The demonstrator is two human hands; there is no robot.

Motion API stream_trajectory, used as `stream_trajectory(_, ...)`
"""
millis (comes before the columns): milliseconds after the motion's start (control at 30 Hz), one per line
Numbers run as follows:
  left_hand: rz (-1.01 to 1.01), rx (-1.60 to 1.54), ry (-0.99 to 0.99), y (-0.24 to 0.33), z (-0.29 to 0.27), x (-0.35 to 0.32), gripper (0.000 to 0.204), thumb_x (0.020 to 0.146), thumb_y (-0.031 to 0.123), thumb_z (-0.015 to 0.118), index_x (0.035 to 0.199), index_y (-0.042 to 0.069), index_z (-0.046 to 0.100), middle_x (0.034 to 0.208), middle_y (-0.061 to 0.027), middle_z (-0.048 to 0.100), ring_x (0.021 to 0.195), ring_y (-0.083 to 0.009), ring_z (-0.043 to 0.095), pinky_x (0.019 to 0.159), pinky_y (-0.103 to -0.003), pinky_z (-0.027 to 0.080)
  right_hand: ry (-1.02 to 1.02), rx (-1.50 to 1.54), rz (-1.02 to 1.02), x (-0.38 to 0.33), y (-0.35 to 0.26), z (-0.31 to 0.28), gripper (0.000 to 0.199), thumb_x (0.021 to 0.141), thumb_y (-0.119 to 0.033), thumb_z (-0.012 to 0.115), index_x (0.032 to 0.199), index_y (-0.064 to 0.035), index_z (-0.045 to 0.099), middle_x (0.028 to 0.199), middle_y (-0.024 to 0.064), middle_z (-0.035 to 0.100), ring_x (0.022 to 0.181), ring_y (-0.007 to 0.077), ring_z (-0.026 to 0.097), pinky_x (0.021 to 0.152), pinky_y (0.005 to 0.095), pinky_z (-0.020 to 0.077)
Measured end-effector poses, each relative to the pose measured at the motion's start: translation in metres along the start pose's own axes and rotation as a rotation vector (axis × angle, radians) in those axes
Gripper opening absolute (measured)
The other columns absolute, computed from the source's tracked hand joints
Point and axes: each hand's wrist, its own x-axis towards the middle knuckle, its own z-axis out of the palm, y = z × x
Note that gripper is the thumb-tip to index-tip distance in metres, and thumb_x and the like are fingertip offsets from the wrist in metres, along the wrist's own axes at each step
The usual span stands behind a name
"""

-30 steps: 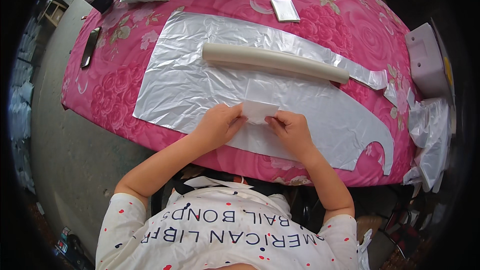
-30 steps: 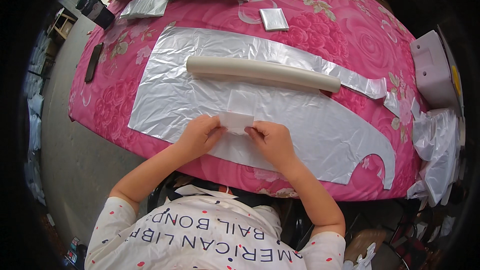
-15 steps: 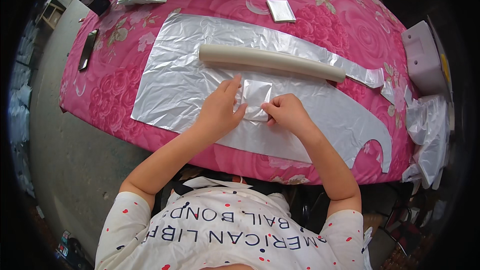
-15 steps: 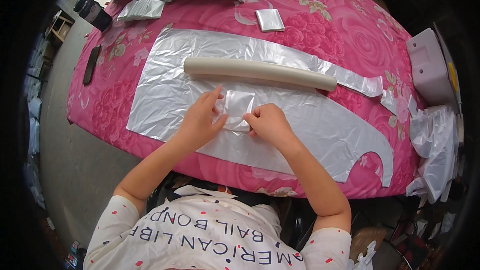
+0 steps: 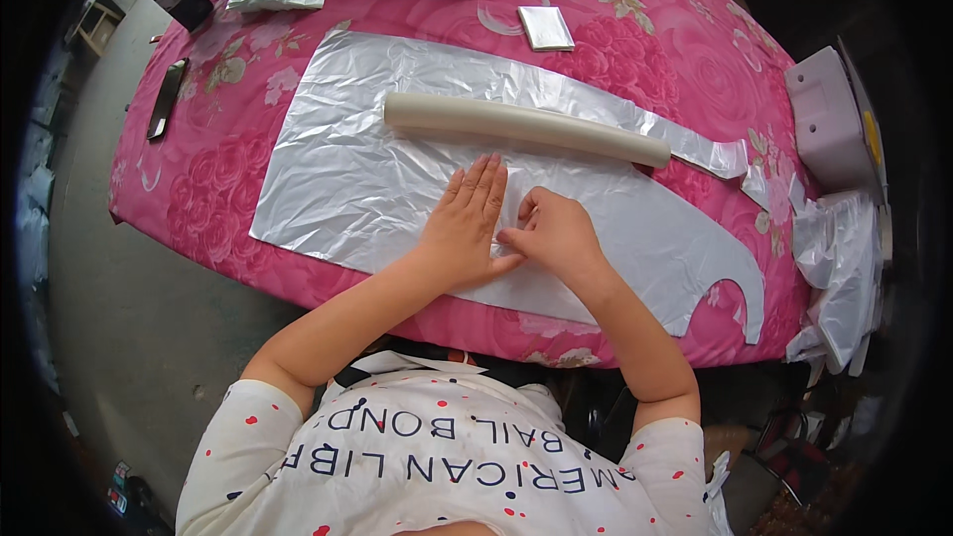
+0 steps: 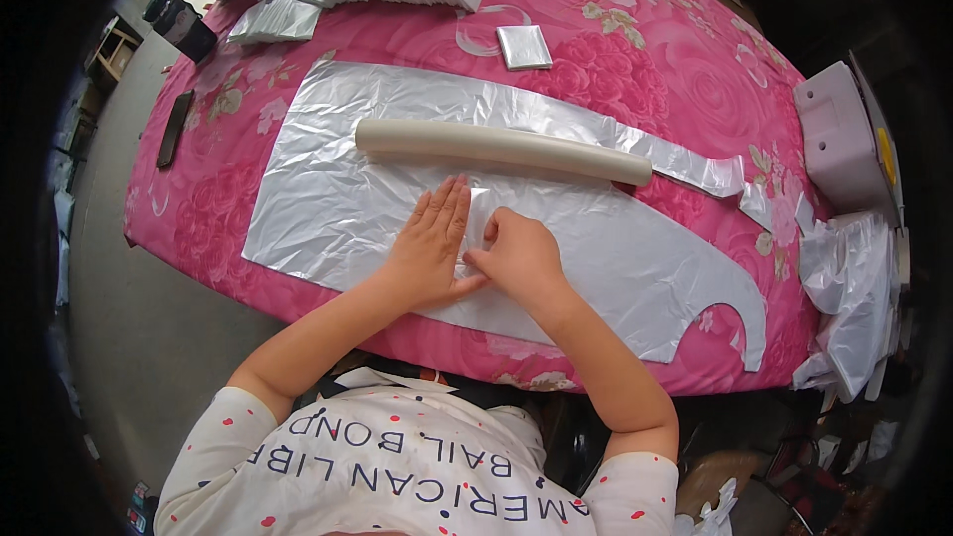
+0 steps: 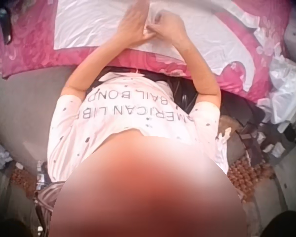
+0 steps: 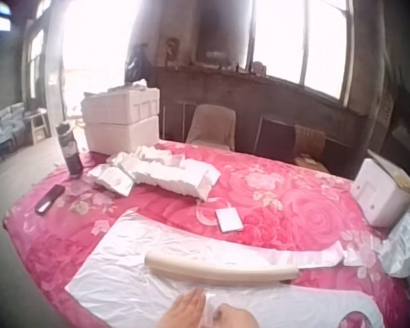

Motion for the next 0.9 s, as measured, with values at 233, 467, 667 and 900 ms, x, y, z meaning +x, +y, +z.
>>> stream_trajectory(233, -0.097, -0.556, 0.204, -0.005, -0.027, -0.049, 0.081, 0.085, 0.040, 0.055, 0.140, -0.006, 0.016, 0.143, -0.0243, 0.023, 0.134, -0.0341, 0.021, 0.110, -0.041, 0.015, 0.215, -0.302, -0.479, -0.015, -0.011, 0.010, 0.047, 0.070, -0.024, 0.072, 0.107, -0.0012, 0.054, 0.106, 0.0164, 0.057, 0.097, 0.0299, 0.056, 0.081, 0.0389, 0.0465)
stream_trajectory(467, -0.832, -1.323, -0.523, -0.006, -0.061, -0.156, 0.029, 0.093, 0.016, 0.051, 0.114, -0.004, 0.057, 0.104, -0.0104, 0.064, 0.096, -0.0133, 0.060, 0.087, -0.026, 0.046, 0.242, -0.259, -0.594, 0.032, -0.009, 0.063, 0.060, 0.085, -0.039, 0.055, 0.128, 0.0008, 0.044, 0.139, 0.0251, 0.030, 0.132, 0.0367, 0.023, 0.109, 0.0474, 0.0140)
stream_trajectory(667, -1.351, -1.773, 0.010, 0.000, -0.055, -0.190, 0.025, 0.090, 0.012, 0.055, 0.108, -0.005, 0.058, 0.100, -0.0121, 0.065, 0.088, -0.0152, 0.062, 0.076, -0.026, 0.050, -0.162, 0.004, -0.751, -0.029, -0.058, 0.140, 0.052, 0.090, -0.034, 0.047, 0.132, -0.0035, 0.042, 0.145, 0.0234, 0.019, 0.136, 0.0398, 0.011, 0.109, 0.0495, 0.0091)
stream_trajectory(900, -0.802, -0.497, -0.505, 0.000, -0.102, -0.158, 0.020, 0.078, 0.011, 0.065, 0.096, 0.003, 0.066, 0.078, -0.0123, 0.067, 0.065, -0.0194, 0.064, 0.062, -0.028, 0.049, -0.349, -0.442, -1.057, -0.034, -0.062, 0.097, 0.019, 0.081, -0.016, 0.056, 0.094, -0.0037, 0.062, 0.137, 0.0201, 0.036, 0.137, 0.0350, 0.015, 0.109, 0.0532, 0.0062)
